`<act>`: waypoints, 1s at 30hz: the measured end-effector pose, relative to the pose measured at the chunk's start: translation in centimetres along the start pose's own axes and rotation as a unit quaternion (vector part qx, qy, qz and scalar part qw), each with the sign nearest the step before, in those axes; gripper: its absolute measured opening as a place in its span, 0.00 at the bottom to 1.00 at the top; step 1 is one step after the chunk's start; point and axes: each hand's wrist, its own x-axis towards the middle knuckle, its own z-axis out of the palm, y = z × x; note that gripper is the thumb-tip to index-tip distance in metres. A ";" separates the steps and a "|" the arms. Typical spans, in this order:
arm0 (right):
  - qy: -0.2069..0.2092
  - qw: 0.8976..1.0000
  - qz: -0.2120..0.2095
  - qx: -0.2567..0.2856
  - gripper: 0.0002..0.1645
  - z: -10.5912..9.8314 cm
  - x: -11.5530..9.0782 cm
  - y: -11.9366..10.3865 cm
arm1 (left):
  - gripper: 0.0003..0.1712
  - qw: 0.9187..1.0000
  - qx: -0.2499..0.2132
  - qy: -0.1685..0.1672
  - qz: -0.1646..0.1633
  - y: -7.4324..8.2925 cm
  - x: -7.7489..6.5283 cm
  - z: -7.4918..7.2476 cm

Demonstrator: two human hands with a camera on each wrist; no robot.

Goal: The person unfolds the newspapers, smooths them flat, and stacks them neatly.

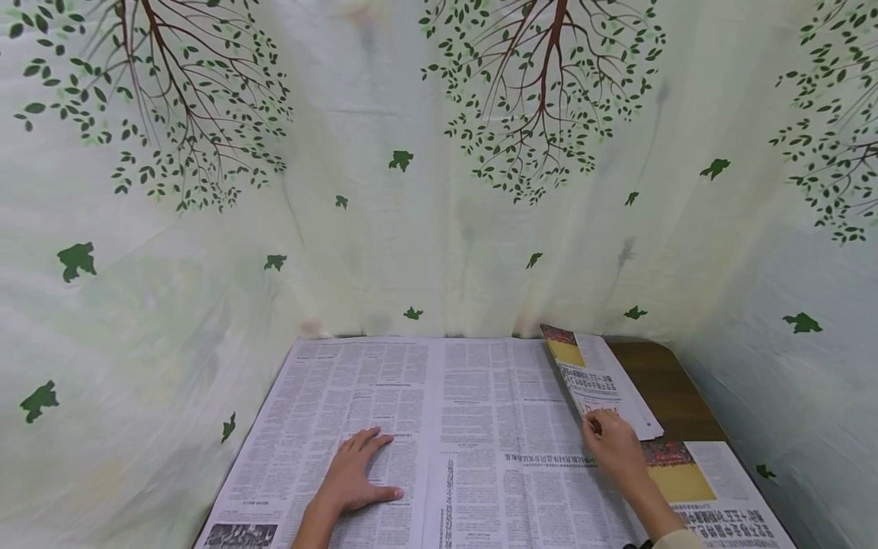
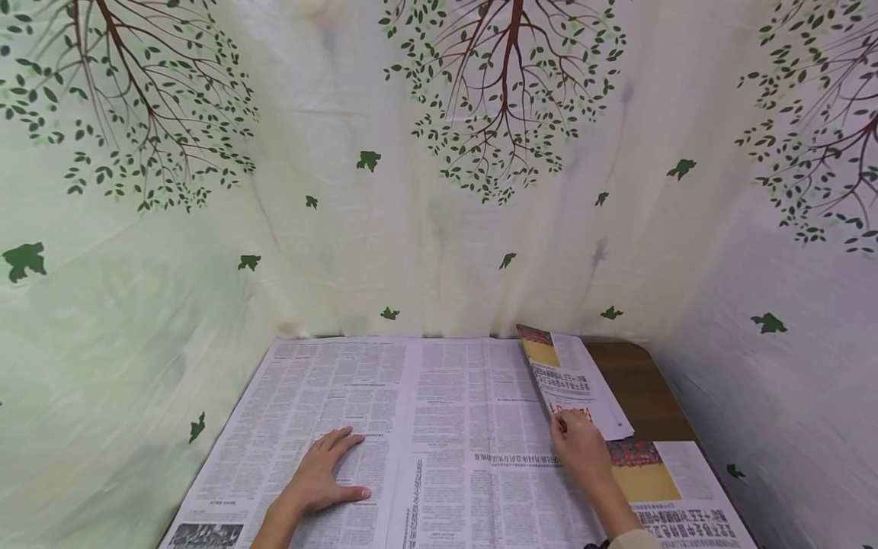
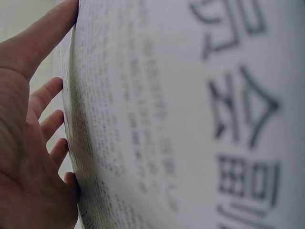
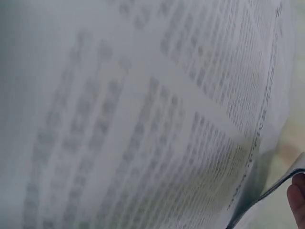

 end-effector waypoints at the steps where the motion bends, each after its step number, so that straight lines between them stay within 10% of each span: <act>1: 0.000 1.000 0.001 0.000 0.06 0.1 -0.1 -0.2 | 0.62 1.000 -0.001 0.000 0.000 0.0 0.0 0.0; 30: -0.059 0.996 0.015 0.072 0.05 3.7 -1.0 -8.5 | 0.62 1.000 0.001 -0.004 0.002 -0.1 0.0 0.0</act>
